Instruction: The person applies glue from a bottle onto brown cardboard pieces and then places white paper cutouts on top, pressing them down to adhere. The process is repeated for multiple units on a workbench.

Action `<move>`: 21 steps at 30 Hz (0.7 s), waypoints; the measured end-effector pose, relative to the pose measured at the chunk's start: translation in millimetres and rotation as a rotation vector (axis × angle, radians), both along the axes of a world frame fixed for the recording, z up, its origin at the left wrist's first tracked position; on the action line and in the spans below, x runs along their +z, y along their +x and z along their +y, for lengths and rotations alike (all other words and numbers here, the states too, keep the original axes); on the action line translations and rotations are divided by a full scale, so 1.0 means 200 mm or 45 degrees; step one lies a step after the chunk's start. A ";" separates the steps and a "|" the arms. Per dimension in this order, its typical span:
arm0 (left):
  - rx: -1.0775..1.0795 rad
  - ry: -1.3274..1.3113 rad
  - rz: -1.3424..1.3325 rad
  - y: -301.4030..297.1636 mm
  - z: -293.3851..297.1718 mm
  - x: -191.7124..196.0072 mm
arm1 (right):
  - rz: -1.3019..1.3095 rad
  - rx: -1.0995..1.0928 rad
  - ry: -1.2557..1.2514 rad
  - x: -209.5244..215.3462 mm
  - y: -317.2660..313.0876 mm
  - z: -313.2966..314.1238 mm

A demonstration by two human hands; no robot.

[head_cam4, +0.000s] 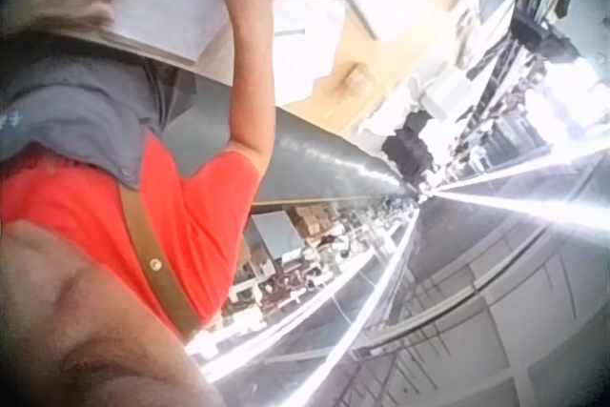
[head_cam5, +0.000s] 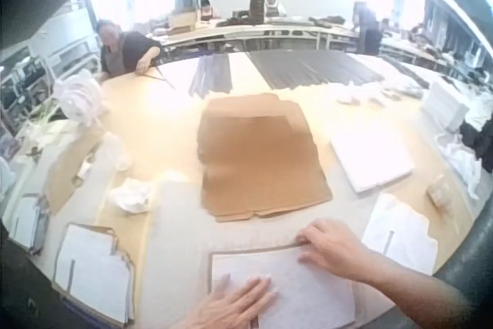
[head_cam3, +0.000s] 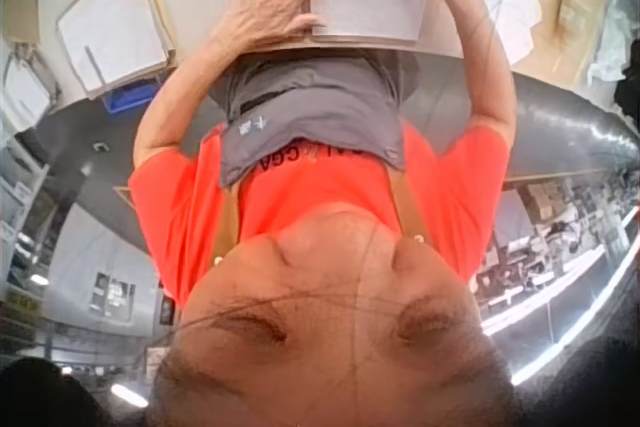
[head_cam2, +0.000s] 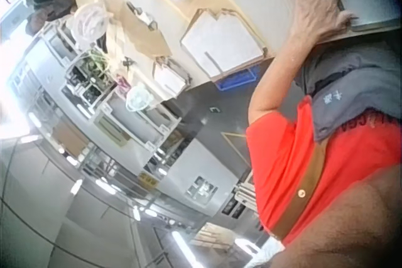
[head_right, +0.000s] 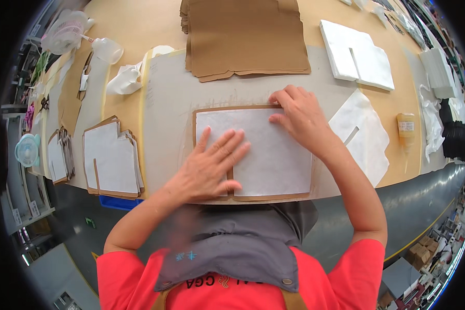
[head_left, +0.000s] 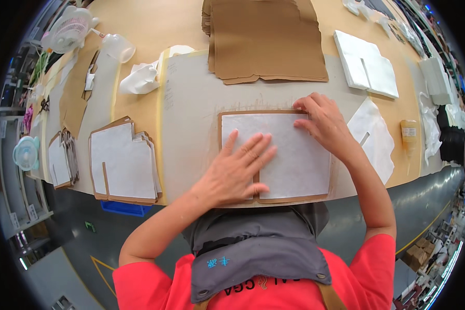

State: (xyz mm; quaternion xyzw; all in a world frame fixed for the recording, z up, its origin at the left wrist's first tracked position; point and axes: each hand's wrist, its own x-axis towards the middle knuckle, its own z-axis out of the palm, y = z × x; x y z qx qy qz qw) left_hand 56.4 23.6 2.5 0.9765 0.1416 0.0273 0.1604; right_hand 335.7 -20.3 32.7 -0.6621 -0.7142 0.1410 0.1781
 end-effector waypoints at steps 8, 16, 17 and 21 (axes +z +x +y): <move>0.060 -0.137 -0.150 -0.07 -0.04 0.02 | 0.302 -0.089 -0.607 0.06 0.10 0.19; 0.603 -0.501 -0.597 -0.23 -0.05 -0.01 | 0.659 -0.196 -0.658 0.09 0.09 -0.04; 0.674 -0.568 -0.690 -0.23 -0.04 -0.01 | 0.771 -0.198 -0.626 0.07 0.09 -0.09; 0.826 -0.802 -0.945 -0.26 -0.05 -0.01 | 0.425 -0.164 -0.296 0.29 -0.09 -0.23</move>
